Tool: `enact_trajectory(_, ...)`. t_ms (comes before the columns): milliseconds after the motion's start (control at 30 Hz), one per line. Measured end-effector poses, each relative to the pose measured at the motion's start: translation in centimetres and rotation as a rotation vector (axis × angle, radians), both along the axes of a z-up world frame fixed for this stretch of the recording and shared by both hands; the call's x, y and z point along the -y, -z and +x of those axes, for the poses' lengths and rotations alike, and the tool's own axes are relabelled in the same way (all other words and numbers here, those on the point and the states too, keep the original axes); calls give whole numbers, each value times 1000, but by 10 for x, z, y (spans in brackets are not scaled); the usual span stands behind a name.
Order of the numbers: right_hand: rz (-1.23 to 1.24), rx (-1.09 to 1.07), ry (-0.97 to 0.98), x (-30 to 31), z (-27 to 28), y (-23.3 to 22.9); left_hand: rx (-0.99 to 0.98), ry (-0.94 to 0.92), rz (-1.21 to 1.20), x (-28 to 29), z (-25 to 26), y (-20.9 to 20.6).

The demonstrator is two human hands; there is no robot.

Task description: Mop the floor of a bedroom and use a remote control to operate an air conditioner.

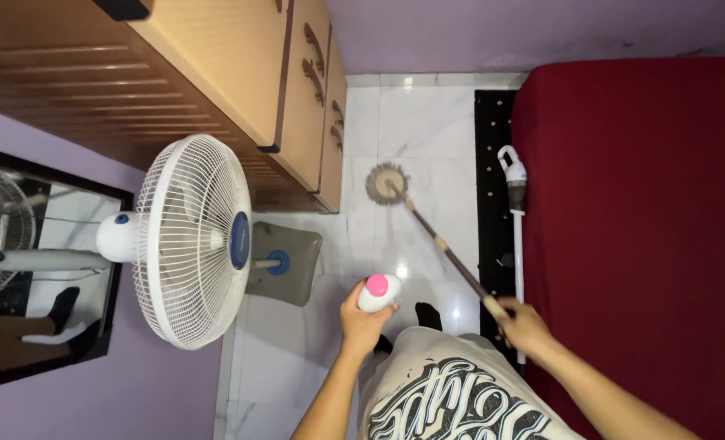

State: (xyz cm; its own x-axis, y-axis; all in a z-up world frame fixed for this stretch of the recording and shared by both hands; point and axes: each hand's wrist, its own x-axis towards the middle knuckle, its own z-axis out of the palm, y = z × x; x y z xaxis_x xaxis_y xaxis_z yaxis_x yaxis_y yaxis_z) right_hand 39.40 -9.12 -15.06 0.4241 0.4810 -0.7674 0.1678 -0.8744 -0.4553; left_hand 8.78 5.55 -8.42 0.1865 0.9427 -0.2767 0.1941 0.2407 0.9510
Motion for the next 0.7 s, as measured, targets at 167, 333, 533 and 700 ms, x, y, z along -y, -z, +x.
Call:
enact_trajectory(167,85,151,-180,-81,17,39,-1,-40,77,-14,0,6)
enact_trajectory(333,218,367,-477,-80,1,86,27,-28,86,-32,-4,19)
enact_trajectory(533,57,225,-349,2,-81,33,38,1,104,-38,-23,67)
enact_trajectory(700,243,160,-100,-75,-151,52,58,136,60,-34,-47,78)
